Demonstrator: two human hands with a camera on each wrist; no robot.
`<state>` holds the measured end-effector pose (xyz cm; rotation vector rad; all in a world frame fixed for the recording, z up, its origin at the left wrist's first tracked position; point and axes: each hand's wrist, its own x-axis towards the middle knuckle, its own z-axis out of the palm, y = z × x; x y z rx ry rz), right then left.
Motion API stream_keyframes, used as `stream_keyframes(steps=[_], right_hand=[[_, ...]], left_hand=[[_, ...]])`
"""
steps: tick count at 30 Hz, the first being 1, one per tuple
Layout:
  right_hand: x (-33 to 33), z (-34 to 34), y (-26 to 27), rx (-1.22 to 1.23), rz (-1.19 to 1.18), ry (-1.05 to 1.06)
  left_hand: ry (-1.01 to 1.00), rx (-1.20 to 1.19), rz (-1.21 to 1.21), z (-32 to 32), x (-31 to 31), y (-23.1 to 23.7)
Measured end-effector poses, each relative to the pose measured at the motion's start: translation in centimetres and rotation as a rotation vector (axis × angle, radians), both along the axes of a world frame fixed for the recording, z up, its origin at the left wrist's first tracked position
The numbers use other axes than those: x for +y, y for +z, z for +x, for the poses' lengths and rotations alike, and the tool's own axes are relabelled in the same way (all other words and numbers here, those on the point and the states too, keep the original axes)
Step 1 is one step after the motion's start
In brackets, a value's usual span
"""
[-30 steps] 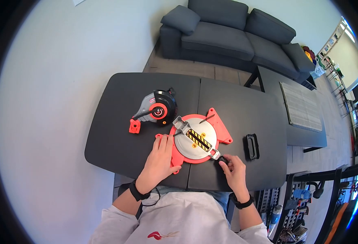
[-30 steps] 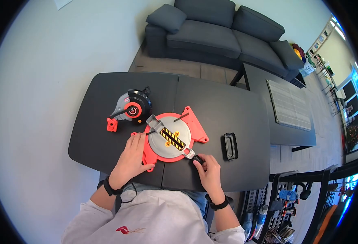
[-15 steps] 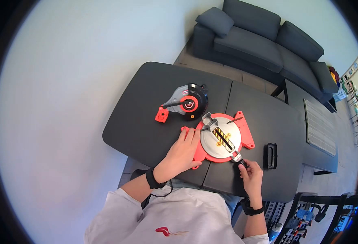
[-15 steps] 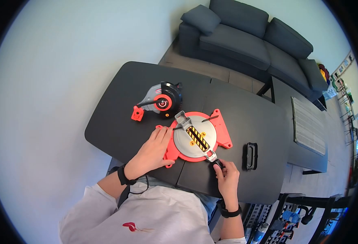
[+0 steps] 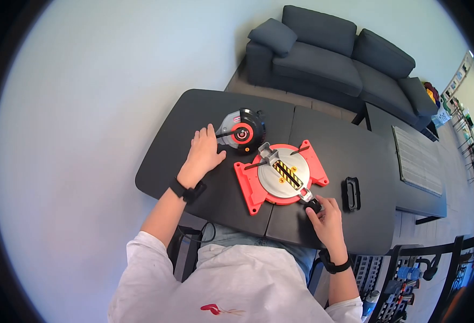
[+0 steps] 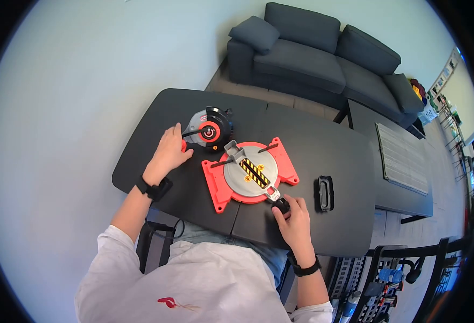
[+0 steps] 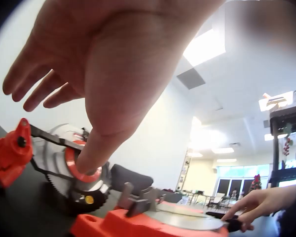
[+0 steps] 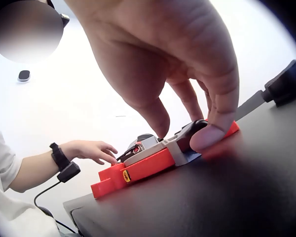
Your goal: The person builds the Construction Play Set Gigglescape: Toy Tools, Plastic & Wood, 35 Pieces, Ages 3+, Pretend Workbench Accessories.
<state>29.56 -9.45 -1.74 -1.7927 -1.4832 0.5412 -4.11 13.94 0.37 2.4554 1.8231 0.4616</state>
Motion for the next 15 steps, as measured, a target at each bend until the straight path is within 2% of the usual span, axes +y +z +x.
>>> stream_keyframes(steps=[3, 6, 13, 15], right_hand=[[0.0, 0.0, 0.2, -0.004, -0.014, 0.012], [-0.2, 0.2, 0.2, 0.008, -0.012, 0.015], [-0.3, 0.3, 0.3, 0.010, -0.051, 0.031], [-0.3, 0.4, 0.2, 0.016, -0.051, 0.028]], left_hand=[[0.060, 0.007, -0.193, 1.3, 1.2, 0.9], [0.110, -0.068, -0.154, 1.4, 3.1, -1.6], [0.081, -0.104, 0.002, 1.2, 5.2, -3.2], [0.094, -0.124, -0.030, 1.0, 5.6, -3.4]])
